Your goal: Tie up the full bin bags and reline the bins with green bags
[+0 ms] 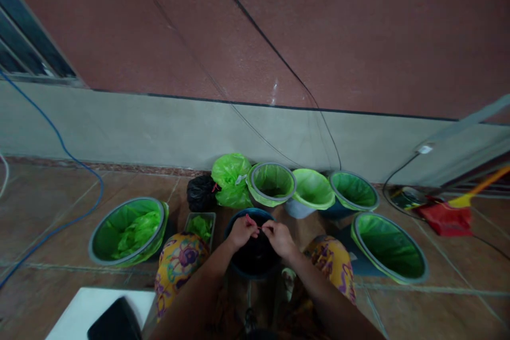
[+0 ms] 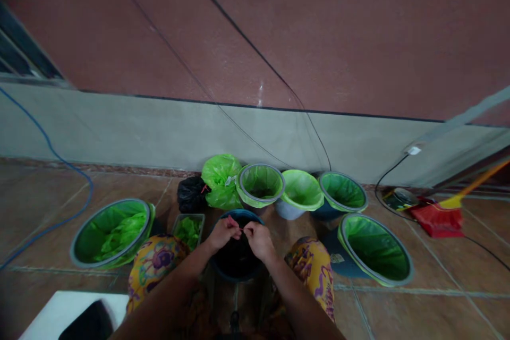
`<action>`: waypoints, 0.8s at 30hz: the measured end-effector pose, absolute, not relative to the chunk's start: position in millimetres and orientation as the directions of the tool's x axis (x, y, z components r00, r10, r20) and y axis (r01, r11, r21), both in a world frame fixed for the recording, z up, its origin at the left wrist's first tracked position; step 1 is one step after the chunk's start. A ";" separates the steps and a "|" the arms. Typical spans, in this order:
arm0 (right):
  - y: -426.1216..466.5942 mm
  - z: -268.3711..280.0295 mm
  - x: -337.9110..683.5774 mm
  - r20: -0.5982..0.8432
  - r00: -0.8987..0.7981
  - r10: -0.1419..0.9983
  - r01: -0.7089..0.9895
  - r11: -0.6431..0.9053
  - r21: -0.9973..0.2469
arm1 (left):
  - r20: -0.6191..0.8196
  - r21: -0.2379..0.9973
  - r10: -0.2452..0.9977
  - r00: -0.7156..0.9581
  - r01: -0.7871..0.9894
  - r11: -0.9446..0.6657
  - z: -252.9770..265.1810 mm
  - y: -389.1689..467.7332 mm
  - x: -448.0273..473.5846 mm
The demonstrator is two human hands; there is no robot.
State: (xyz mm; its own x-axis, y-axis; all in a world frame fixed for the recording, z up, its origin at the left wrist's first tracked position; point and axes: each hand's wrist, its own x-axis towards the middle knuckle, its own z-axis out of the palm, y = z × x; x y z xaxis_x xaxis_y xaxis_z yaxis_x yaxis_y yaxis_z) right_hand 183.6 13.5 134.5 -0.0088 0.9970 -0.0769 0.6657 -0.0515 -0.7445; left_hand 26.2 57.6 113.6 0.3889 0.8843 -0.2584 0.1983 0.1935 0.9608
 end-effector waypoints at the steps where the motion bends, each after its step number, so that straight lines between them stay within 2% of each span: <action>1: 12.2 136.2 182.4 -0.092 0.005 0.996 0.654 -0.073 -0.753 | -0.271 0.958 0.891 0.365 0.197 0.210 112.4 59.1 25.3; 6: -1.1 126.8 173.8 -0.188 0.024 0.982 0.530 -0.172 -0.830 | -0.252 0.951 0.921 0.296 0.253 0.179 111.9 63.0 21.3; 11: -6.7 109.2 178.5 -0.298 0.101 0.949 0.543 -0.303 -0.783 | -0.150 0.932 0.930 0.336 0.363 0.019 118.6 62.6 22.2; 17: 7.1 117.8 185.7 -0.216 0.182 0.959 0.572 -0.282 -0.770 | -0.062 0.909 0.932 0.357 0.405 -0.095 117.9 63.6 25.6; 24: 27.1 124.2 168.6 -0.321 0.079 0.944 0.409 -0.324 -0.853 | 0.053 0.874 0.939 0.339 0.439 -0.207 112.1 58.7 29.9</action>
State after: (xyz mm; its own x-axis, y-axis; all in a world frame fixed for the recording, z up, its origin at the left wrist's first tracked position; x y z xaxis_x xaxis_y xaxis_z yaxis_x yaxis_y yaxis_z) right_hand 168.6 27.1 124.2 0.0788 0.9440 -0.3205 0.4088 -0.3239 -0.8532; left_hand 29.9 58.7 112.1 0.3391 0.9393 0.0527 0.4385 -0.2074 0.8745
